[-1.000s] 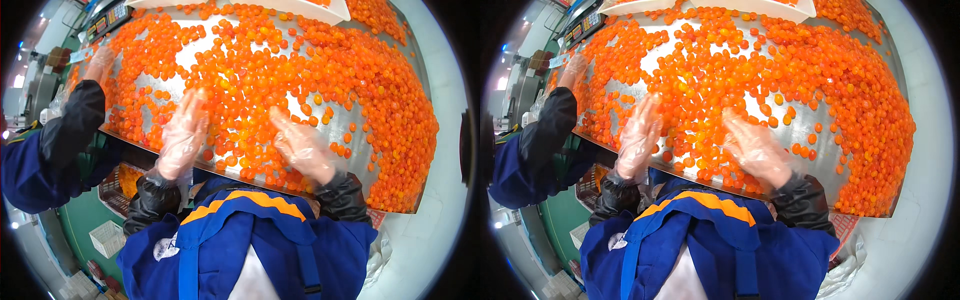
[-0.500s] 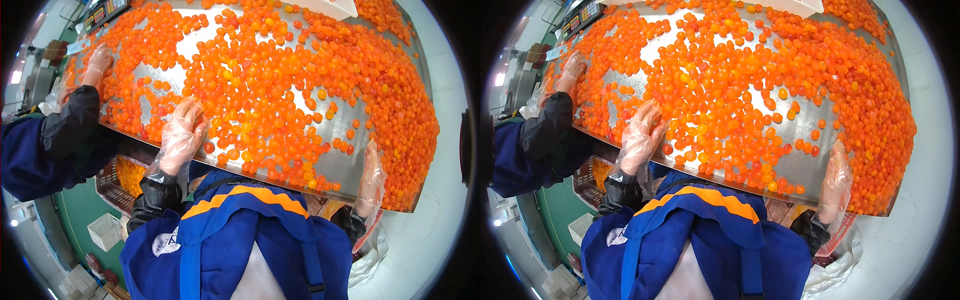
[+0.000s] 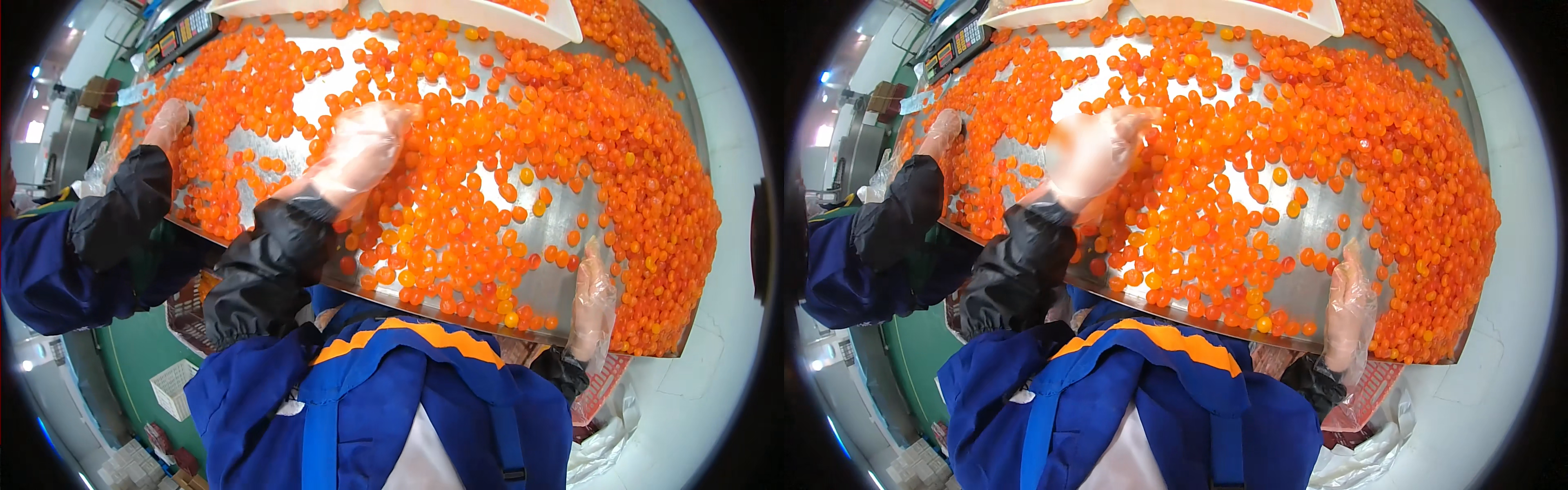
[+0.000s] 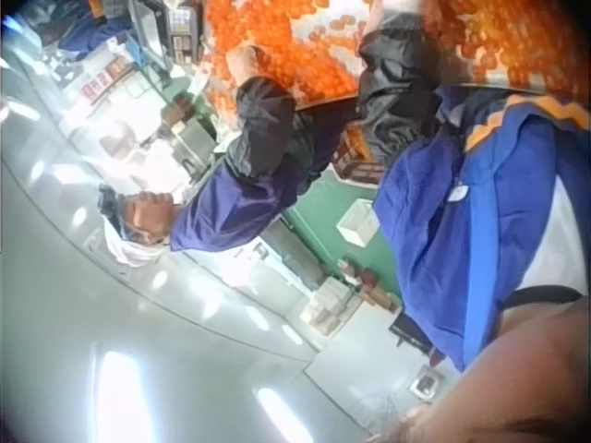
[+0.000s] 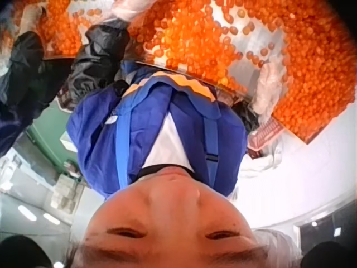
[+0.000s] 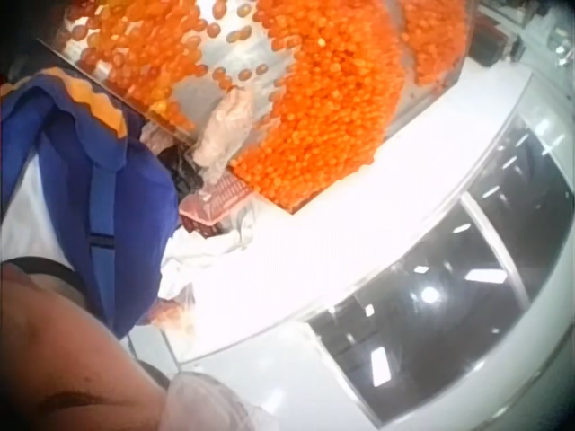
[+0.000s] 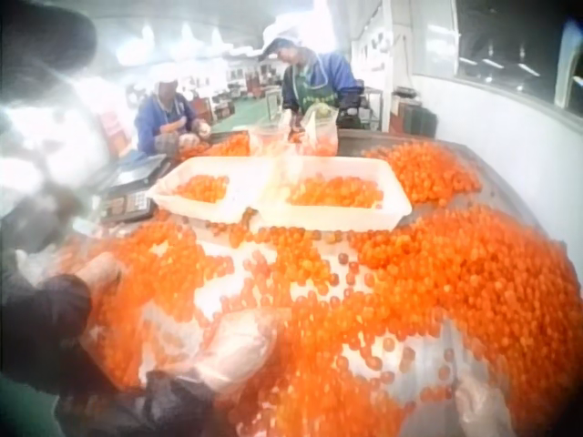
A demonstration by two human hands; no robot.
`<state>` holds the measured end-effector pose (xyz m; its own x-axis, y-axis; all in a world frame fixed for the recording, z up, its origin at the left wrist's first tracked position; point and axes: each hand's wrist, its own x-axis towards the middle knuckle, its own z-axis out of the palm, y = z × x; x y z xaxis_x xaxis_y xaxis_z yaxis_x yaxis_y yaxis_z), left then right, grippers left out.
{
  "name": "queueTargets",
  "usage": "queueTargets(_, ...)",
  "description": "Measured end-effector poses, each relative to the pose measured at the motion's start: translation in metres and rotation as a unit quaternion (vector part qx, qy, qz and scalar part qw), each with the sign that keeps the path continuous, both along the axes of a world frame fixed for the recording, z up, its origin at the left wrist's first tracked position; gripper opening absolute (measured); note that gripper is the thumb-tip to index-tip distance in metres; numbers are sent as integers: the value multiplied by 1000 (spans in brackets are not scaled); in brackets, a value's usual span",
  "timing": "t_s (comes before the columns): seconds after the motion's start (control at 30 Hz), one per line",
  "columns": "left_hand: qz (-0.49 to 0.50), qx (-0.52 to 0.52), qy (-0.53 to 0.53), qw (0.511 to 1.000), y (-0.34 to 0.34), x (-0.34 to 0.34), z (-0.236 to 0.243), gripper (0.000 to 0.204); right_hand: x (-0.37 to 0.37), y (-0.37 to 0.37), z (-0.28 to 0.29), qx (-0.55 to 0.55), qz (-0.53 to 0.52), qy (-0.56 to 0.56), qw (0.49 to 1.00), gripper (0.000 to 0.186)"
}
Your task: Sorting and inspecting salted egg yolks on a production line.
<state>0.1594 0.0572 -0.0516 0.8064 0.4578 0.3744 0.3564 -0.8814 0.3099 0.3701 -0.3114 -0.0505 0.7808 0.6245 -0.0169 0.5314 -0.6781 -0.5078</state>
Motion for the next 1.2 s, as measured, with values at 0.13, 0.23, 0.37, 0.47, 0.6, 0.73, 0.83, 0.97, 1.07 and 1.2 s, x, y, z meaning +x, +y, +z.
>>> queueTargets(0.13,-7,64,173,983,3,46,-43,14,-5,-17,-3,-14,-29,-9,999,41)
queueTargets(0.23,-3,53,147,988,7,44,-51,13,-2,-5,4,-30,-29,8,999,40)
queueTargets(0.37,-12,-17,195,981,13,47,-60,13,-2,2,12,-45,-13,-10,999,40)
queueTargets(0.47,6,-23,102,994,17,38,-77,14,2,13,22,-46,30,-21,998,41)
queueTargets(0.6,3,-119,60,991,0,29,-25,16,3,18,35,-26,18,-46,998,44)
queueTargets(0.73,-20,-151,43,987,-21,5,20,19,4,51,49,79,42,-34,995,45)
queueTargets(0.83,-58,-153,1,986,-42,-9,49,22,-4,81,63,129,120,-77,981,40)
queueTargets(0.97,-101,-125,-44,986,-63,-19,63,35,-19,116,82,183,273,-48,943,28)
queueTargets(1.07,-116,-129,-22,985,-75,-22,80,36,-43,136,99,214,328,-57,918,21)
queueTargets(1.2,-143,-84,-30,986,-85,-30,92,31,-60,149,103,241,376,-9,895,16)
